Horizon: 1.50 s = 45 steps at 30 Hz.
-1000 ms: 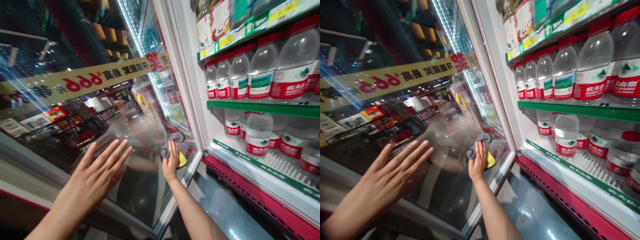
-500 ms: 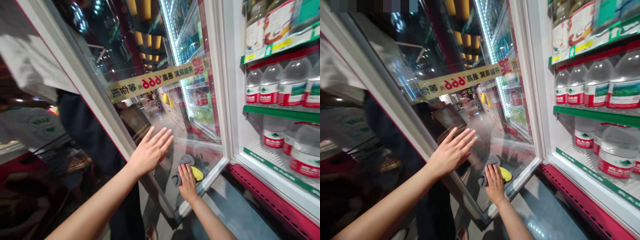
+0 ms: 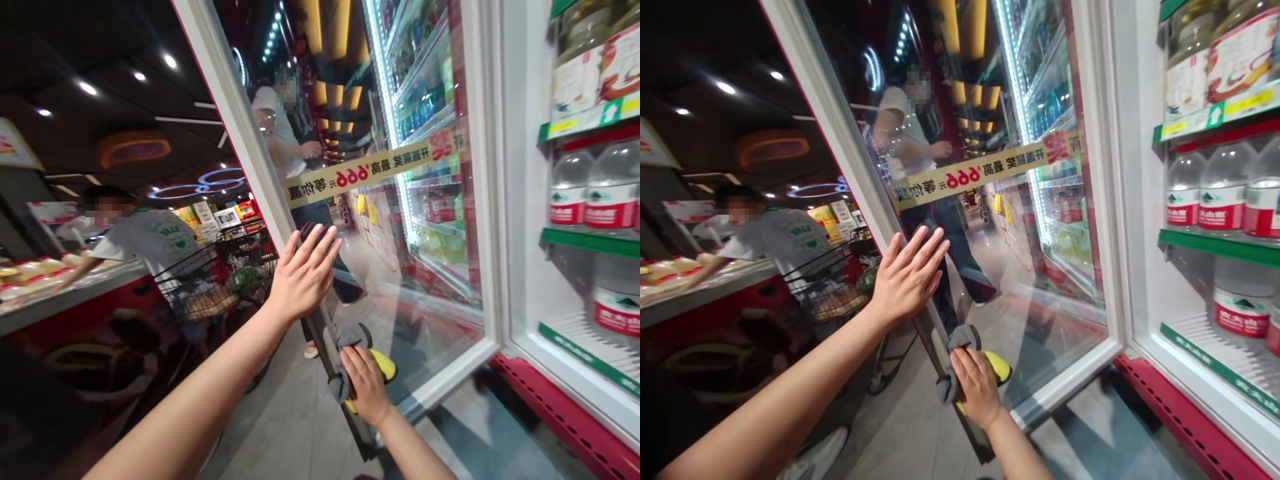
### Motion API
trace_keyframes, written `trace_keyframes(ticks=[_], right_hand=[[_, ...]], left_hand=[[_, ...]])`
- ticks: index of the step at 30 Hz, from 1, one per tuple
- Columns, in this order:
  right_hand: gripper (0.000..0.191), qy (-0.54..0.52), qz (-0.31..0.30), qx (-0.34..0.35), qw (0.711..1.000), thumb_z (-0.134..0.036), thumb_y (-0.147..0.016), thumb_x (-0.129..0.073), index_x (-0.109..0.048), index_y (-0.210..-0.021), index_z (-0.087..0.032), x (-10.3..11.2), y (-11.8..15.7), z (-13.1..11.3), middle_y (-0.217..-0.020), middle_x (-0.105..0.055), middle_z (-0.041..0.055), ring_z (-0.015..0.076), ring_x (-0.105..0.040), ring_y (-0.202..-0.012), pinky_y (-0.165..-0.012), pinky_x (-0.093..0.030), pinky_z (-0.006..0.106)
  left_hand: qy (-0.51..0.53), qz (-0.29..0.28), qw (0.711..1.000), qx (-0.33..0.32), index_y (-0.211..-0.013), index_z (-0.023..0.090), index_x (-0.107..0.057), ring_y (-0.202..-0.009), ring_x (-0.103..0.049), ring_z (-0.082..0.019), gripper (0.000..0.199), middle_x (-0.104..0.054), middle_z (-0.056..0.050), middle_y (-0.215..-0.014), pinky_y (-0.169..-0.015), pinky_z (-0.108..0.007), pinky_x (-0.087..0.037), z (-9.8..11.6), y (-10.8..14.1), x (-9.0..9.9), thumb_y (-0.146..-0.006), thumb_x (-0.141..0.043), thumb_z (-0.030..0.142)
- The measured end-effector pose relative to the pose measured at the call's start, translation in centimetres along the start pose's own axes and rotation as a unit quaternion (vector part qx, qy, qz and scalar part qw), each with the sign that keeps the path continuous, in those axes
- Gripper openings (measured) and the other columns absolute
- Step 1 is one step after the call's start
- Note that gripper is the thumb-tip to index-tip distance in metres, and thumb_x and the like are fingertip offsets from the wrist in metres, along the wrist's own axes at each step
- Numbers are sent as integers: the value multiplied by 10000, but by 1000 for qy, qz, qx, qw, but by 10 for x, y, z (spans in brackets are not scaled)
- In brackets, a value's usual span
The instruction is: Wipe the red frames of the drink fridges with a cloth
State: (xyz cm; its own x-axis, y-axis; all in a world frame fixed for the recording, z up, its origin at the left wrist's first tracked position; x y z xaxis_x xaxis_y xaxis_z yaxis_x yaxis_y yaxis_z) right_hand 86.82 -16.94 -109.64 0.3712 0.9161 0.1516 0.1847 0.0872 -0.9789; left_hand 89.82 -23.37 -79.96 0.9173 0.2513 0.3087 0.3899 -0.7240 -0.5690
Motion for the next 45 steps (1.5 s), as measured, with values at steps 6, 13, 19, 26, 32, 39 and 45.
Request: trace_keyframes(ticks=[6,13,19,26,32,39,45], right_hand=[[914,-10,-19,-107,994,-79,-789,-466,-130,-1633,-168,-11,-37,-25,-1593,-408,122,309,-356,-1469,-1122,-428,489],[909,54,-45,20,997,-49,-768,-471,-215,-1621,-235,-5,53,11,-1285,-705,44,223,-625,-1121,-1008,-484,361],[974,93,-77,-44,992,18,-720,-449,-230,-1615,-297,21,-5,69,-1484,-567,42,270,-513,-1348,-1176,-344,516],[797,104,149,-317,931,-105,-914,-391,-76,-1637,-216,30,8,120,-1697,-133,135,384,-168,-1547,-1143,-344,663],[775,48,121,-282,951,-132,-888,-415,-191,-1623,-232,52,-11,166,-1688,-198,105,337,-193,-1548,-1209,-279,613],[699,59,205,-402,890,-201,-899,-405,-299,-1572,-48,82,2,241,-1642,-251,237,394,-223,-1527,-1229,-212,609],[705,25,142,-308,940,-268,-925,-407,-261,-1604,-147,97,-22,244,-1672,-225,158,340,-216,-1541,-1243,-211,569]], left_hand=[[-8,-2,1000,-14,-1535,187,-404,-1527,-271,-244,577,-394,-66,-1600,-1289,-470,-106,0,2,2,-972,-507,255],[-14,-2,1000,-7,-1538,197,-403,-1531,-254,-234,592,-401,-71,-1595,-1296,-452,-74,-3,2,1,-964,-529,265],[-15,-29,999,-22,-1533,184,-409,-1528,-267,-220,556,-394,-75,-1599,-1299,-479,-42,13,2,-8,-980,-469,179],[32,-102,991,-83,-1521,197,-431,-1542,-247,-191,524,-328,-38,-1641,-1300,-435,-83,63,-12,-33,-1004,-438,284],[38,-126,989,-63,-1554,182,-367,-1554,-213,-222,594,-283,-68,-1662,-1295,-478,-61,66,-14,-38,-1000,-453,377],[26,-129,990,-52,-1534,177,-405,-1537,-270,-233,565,-305,-74,-1652,-1295,-492,-71,68,-11,-32,-1007,-439,380],[28,-110,990,-89,-1449,180,-524,-1521,-309,-252,489,-402,-97,-1606,-1290,-506,-114,69,-5,-28,-990,-490,346]])
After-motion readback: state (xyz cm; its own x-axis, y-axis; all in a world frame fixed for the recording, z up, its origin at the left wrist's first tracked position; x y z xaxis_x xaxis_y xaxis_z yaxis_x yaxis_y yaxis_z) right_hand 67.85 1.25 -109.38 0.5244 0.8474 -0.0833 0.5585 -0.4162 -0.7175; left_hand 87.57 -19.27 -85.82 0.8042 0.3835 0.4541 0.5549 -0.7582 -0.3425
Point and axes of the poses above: each hand's wrist, its own y-axis away from the middle knuckle, its own x-axis out of the back of the hand, z = x × y, the point moved 1 cm from there along -y, towards the middle knuckle
